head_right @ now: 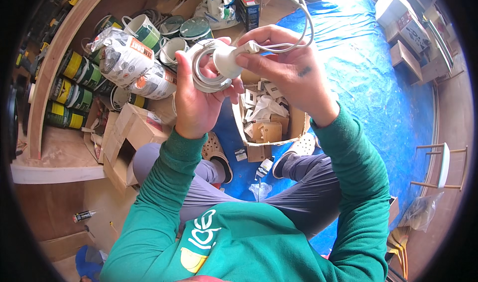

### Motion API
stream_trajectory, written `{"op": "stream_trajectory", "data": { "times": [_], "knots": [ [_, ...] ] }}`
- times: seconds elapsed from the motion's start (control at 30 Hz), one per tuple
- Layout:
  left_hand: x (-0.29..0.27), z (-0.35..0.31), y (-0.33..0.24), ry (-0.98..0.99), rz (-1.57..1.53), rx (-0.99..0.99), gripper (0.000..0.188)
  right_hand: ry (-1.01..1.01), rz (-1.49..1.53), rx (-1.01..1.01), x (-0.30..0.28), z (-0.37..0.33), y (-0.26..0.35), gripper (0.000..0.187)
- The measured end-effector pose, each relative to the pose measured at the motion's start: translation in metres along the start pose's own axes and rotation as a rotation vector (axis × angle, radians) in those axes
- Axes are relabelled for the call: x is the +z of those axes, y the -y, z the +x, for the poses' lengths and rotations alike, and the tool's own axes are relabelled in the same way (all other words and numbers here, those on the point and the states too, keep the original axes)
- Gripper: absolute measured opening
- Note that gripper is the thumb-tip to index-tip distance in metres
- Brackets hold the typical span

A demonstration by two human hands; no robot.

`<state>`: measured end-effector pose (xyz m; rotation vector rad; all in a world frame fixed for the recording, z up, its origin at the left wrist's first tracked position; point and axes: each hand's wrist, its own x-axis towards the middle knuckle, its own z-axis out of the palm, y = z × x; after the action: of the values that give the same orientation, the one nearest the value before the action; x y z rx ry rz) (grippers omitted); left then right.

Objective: The person sorts through a cardboard box of lighting components by hand, removes a white recessed light fixture from a package, and attaches a trim ring to the fixture housing.

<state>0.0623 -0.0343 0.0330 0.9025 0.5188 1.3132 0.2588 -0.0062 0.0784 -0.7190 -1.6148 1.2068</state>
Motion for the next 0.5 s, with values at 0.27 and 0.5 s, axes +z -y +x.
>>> {"op": "stream_trajectory", "data": {
  "times": [0.27, 0.5],
  "knots": [
    [0.002, -0.002, 0.000, -0.011, 0.001, -0.045, 0.089, 0.022, -0.291, -0.239, 0.004, -0.003, 0.002, 0.031],
    [0.009, -0.003, 0.005, -0.034, 0.000, -0.107, 0.088, -0.054, -0.556, -0.432, 0.011, 0.001, 0.000, 0.025]
  ]
}}
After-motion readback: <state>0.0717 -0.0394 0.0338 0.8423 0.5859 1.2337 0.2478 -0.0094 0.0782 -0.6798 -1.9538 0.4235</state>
